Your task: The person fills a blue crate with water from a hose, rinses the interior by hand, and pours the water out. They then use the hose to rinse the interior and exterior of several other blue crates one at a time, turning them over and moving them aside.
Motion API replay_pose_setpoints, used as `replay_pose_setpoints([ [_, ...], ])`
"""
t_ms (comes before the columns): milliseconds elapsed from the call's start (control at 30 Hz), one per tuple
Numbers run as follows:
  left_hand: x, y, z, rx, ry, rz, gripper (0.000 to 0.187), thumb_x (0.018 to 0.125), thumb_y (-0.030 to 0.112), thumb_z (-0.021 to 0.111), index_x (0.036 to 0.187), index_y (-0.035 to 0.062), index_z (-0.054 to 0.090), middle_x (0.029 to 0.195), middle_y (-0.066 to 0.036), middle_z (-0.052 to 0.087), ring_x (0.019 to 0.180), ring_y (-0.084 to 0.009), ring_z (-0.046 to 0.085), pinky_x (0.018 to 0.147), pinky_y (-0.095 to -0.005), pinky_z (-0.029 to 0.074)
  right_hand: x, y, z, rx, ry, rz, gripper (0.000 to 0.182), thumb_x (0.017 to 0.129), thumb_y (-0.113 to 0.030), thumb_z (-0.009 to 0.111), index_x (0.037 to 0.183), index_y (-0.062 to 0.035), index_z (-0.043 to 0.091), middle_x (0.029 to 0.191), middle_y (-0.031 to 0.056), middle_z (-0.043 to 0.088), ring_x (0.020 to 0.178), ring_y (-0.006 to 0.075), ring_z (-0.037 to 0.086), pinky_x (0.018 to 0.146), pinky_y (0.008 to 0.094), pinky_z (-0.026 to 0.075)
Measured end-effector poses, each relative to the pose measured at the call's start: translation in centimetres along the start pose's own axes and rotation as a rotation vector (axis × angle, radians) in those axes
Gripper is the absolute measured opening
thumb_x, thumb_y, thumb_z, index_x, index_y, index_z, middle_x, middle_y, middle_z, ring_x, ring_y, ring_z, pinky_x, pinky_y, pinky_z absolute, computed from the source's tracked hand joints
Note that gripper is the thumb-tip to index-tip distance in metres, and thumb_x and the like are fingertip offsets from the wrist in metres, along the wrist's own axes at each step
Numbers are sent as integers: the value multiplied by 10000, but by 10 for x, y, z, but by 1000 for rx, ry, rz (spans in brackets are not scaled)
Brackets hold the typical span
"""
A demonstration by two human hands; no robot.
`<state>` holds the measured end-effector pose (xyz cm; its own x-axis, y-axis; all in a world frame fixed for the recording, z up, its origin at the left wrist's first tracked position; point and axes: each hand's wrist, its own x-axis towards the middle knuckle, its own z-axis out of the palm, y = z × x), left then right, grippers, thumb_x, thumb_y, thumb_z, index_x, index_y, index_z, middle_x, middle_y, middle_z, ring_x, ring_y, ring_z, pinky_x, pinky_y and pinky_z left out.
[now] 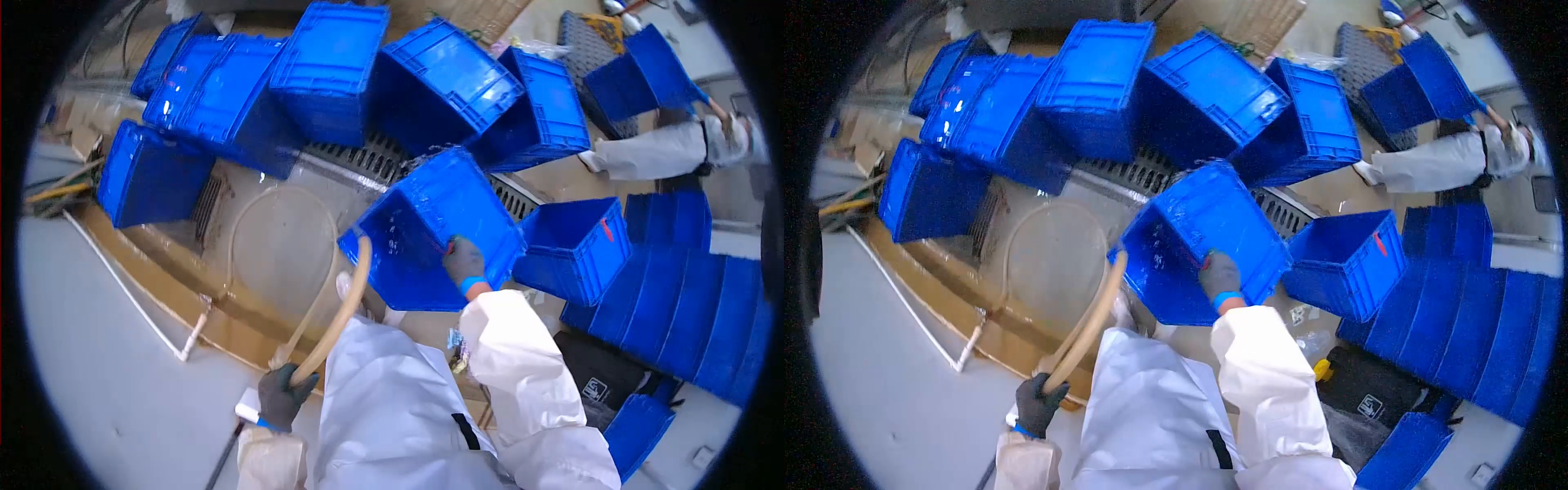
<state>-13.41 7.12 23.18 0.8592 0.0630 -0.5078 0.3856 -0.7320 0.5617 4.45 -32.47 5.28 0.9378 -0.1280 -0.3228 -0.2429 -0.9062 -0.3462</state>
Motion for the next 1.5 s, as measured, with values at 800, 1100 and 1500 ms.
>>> replay_pose_setpoints([
  [800, 146, -31, 145, 394, -463, -1, 494, 818, 618, 614, 876, 135, 699, 786, -147, 689, 768, -366, 669, 715, -494, 499, -92, 200, 90, 538, 23, 603, 224, 632, -67, 656, 837, -27, 575, 754, 84, 608, 667, 196, 547, 590, 373, 449],
  [1100, 149, 33, 134, 360, -452, 68, 492, 802, 564, 674, 910, 84, 686, 775, -178, 672, 757, -380, 650, 692, -477, 493, -51, 153, 29, 278, 133, 526, 163, 690, -142, 614, 819, -45, 592, 758, 211, 620, 724, 379, 616, 620, 452, 453],
  [1500, 154, -37, 63, 279, -156, -36, 500, 824, 503, 684, 853, 3, 678, 648, -187, 619, 622, -369, 622, 595, -451, 456, -89, 53, 55, -207, 172, 254, 166, 783, -143, 611, 940, -95, 592, 897, 162, 602, 788, 364, 625, 641, 480, 519],
])
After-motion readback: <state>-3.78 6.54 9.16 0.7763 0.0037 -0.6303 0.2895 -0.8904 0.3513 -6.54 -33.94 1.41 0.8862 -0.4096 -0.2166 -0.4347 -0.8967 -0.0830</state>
